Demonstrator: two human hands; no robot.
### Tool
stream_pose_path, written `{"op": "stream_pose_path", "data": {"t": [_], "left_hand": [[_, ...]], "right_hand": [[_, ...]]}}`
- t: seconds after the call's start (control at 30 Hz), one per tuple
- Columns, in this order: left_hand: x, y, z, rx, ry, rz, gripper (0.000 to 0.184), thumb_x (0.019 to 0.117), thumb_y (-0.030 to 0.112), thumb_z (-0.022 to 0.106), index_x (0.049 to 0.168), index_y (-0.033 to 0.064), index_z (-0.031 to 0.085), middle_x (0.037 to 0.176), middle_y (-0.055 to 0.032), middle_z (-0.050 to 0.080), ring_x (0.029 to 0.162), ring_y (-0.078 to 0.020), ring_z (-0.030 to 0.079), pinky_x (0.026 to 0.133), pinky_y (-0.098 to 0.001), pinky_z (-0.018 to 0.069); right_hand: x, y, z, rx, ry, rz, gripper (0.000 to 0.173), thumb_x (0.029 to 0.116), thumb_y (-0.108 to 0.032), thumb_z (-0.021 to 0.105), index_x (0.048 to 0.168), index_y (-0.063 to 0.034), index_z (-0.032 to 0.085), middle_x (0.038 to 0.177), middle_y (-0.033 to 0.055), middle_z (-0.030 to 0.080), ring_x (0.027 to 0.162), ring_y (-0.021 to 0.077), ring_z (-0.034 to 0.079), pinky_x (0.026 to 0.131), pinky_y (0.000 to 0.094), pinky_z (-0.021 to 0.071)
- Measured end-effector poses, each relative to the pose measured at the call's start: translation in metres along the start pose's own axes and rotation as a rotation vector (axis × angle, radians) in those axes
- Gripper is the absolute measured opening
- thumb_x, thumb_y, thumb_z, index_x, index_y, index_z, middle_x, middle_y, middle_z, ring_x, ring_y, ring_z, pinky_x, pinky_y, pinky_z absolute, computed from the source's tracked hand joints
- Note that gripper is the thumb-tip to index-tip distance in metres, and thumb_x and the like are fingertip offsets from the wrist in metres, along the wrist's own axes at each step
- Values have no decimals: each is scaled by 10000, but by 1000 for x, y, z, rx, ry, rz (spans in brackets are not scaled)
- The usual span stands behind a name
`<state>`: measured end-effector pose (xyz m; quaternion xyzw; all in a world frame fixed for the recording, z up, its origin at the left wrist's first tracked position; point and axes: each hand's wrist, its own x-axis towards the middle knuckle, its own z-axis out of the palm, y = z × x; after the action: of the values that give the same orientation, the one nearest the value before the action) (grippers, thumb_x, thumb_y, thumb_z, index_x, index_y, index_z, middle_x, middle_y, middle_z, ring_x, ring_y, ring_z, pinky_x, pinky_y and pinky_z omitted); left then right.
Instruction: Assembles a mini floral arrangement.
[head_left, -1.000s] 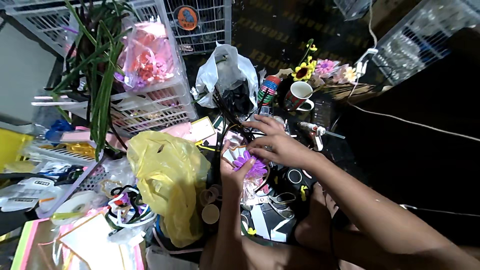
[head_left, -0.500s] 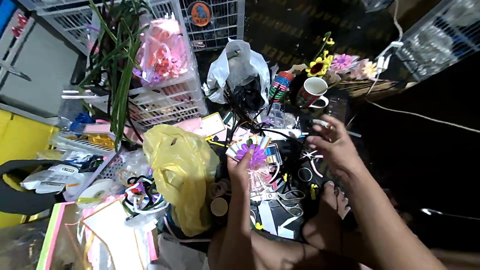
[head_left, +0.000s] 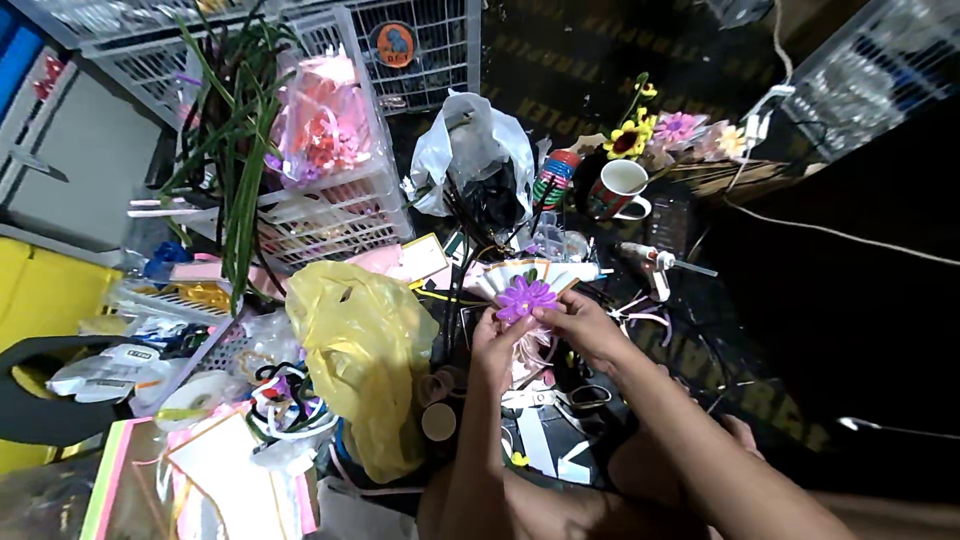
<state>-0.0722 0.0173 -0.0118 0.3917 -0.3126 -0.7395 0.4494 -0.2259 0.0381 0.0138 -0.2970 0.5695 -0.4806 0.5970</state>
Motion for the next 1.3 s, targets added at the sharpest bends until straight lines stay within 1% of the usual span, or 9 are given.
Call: {"op": "stream_pose_path", "data": {"t": [0.2, 0.3, 0.4, 0.6, 0.73, 0.87, 1.1, 1.2, 1.3], "left_hand": [[-3, 7, -2, 123, 19, 3, 258, 924, -12, 678, 1164, -70, 604, 968, -115, 705, 861, -134, 697, 824, -298, 595], [-4, 8, -4, 144, -52, -24, 175, 937, 2, 663, 1094, -70, 639, 935, -103, 711, 847, -126, 695, 823, -302, 590], [-4, 8, -3, 173, -111, -24, 111, 938, -11, 652, 1037, -60, 665, 914, -78, 713, 845, -107, 688, 831, -293, 584], [-5, 10, -9, 212, -221, -20, 107, 903, -10, 667, 1006, -39, 668, 905, -53, 708, 842, -94, 685, 824, -290, 584], [-5, 12, -6, 244, -233, -66, 110, 898, -20, 670, 1007, -35, 680, 904, -52, 715, 829, -89, 687, 813, -281, 587], [-7, 13, -3, 236, -242, -111, 138, 914, -17, 665, 1046, -52, 686, 901, -69, 729, 819, -106, 702, 807, -294, 596], [-6, 9, -2, 450, -259, -48, 101, 931, 69, 696, 961, -25, 718, 856, -39, 727, 803, -62, 694, 800, -272, 586], [-7, 10, -1, 354, -196, -50, 111, 961, 56, 652, 970, -44, 700, 844, -53, 725, 782, -85, 697, 786, -284, 594], [-8, 13, 0, 257, -107, -81, 121, 993, 61, 612, 985, -46, 669, 846, -60, 714, 777, -93, 692, 771, -279, 590]], "right_hand": [[2, -15, -29, -111, 41, -106, 258, 1068, -188, 494, 1226, -20, 610, 1057, 39, 668, 951, 110, 647, 879, 319, 556], [19, -44, -41, -269, 0, -135, 278, 1071, -241, 527, 1235, -40, 628, 1154, 62, 677, 1032, 130, 648, 915, 339, 536], [34, -79, -33, -551, -203, -253, 256, 1007, -162, 628, 1208, -8, 663, 1112, 99, 686, 986, 141, 653, 890, 344, 547], [62, -121, 0, -1082, -768, -381, 406, 902, -108, 776, 1297, -65, 691, 1353, 122, 644, 1298, 261, 572, 1116, 465, 432], [71, -124, 21, -1237, -935, -346, 132, 907, -112, 773, 1025, -54, 783, 1061, 103, 734, 1009, 236, 678, 921, 470, 532], [68, -125, 36, -1364, -893, -287, 140, 946, -155, 737, 955, -18, 765, 864, 102, 709, 822, 215, 653, 801, 467, 518], [68, -114, 54, -1522, -828, -200, 132, 977, -121, 691, 1032, -9, 734, 931, 135, 693, 892, 286, 650, 838, 510, 505], [76, -101, 42, -1332, -643, -335, 150, 961, -147, 714, 981, 0, 736, 856, 147, 702, 806, 292, 672, 782, 526, 530], [77, -122, 24, -1057, -465, -343, 225, 1038, -169, 595, 1046, 22, 713, 938, 150, 710, 869, 256, 683, 861, 491, 548]]}}
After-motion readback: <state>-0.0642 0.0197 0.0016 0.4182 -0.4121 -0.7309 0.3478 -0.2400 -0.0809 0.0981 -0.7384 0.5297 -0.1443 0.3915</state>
